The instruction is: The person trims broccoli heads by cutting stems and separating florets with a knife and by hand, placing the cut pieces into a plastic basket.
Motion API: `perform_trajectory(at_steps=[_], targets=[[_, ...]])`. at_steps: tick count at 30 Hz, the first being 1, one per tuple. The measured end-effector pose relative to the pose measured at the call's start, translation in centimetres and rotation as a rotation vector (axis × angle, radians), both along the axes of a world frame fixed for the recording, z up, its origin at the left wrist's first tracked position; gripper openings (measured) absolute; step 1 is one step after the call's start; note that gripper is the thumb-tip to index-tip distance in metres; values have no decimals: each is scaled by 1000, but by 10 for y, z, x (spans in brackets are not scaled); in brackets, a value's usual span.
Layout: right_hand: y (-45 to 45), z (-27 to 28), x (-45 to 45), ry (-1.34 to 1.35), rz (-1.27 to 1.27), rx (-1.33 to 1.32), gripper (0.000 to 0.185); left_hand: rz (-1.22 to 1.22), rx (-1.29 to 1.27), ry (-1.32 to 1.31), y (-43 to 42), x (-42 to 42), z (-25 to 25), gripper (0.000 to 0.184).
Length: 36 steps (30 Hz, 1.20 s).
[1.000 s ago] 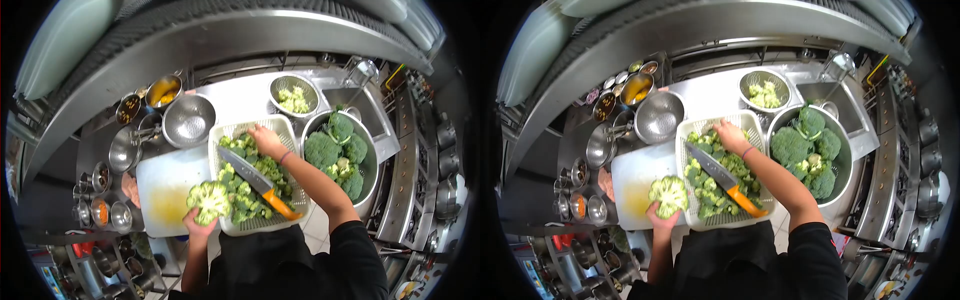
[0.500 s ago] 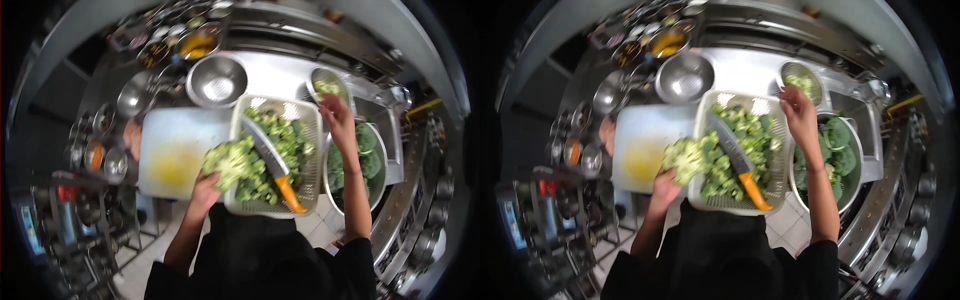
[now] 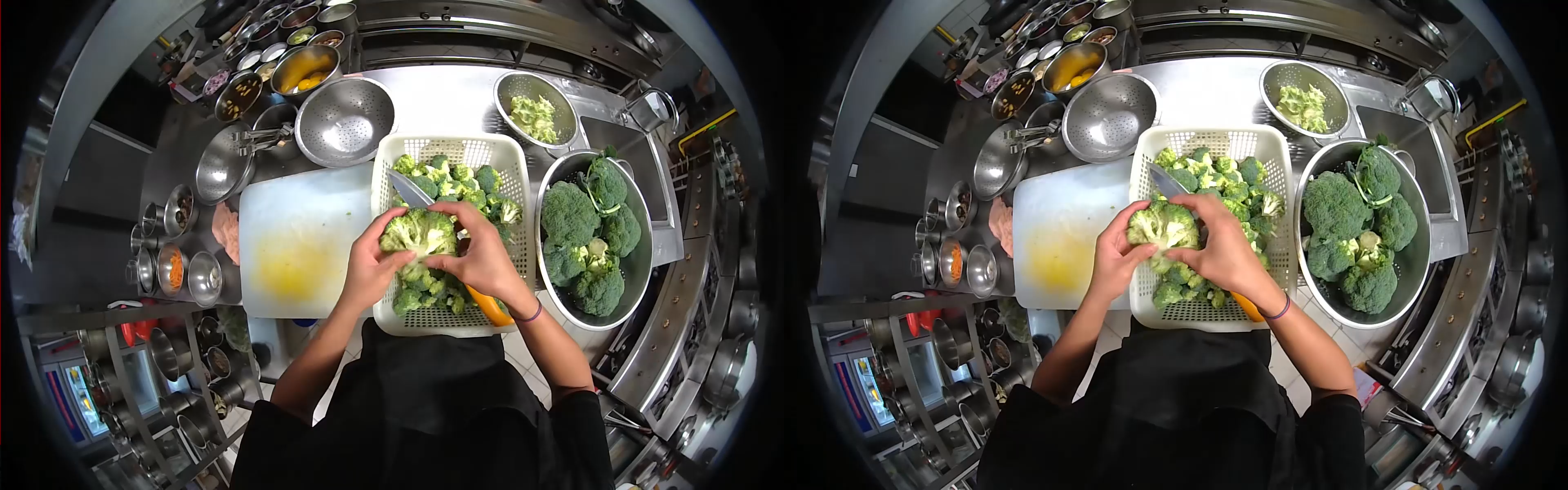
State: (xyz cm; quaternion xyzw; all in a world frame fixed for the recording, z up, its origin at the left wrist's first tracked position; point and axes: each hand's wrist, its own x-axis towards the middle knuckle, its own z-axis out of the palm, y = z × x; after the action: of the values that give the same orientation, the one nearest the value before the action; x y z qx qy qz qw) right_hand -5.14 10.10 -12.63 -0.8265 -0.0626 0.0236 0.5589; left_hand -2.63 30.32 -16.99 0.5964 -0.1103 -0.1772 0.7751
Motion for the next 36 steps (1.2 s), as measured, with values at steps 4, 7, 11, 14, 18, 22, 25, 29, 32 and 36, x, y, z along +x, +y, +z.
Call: perform_trajectory(at_steps=[4,7,11,14,18,22,25,29,32,36], targets=[[-1,2,-1,-43,-103,-61,53,51,183,-39,-4,0,-6,54],[-8,-6,3,13,-42,39,63,77,191,-93,-4,3,-6,48],[-10,-13,1,109,153,257,72,140,197,-190,-10,5,-11,46],[-3,-25,0,15,39,220,66,127,240,-161,-16,3,1,47],[7,-16,-5,60,-111,84,60,213,432,-269,-20,5,-7,46],[13,-22,-6,-57,-159,-12,60,202,542,-360,-19,6,-5,46],[15,-23,-5,-67,-177,-16,60,239,543,-367,-20,4,-5,43],[20,-26,-5,-146,-263,-58,59,343,544,-504,-26,-1,8,39],[22,-32,1,-262,-360,-121,59,412,542,-716,-34,-5,6,36],[12,-46,14,-168,-449,-8,57,395,529,-774,-50,-20,12,34]])
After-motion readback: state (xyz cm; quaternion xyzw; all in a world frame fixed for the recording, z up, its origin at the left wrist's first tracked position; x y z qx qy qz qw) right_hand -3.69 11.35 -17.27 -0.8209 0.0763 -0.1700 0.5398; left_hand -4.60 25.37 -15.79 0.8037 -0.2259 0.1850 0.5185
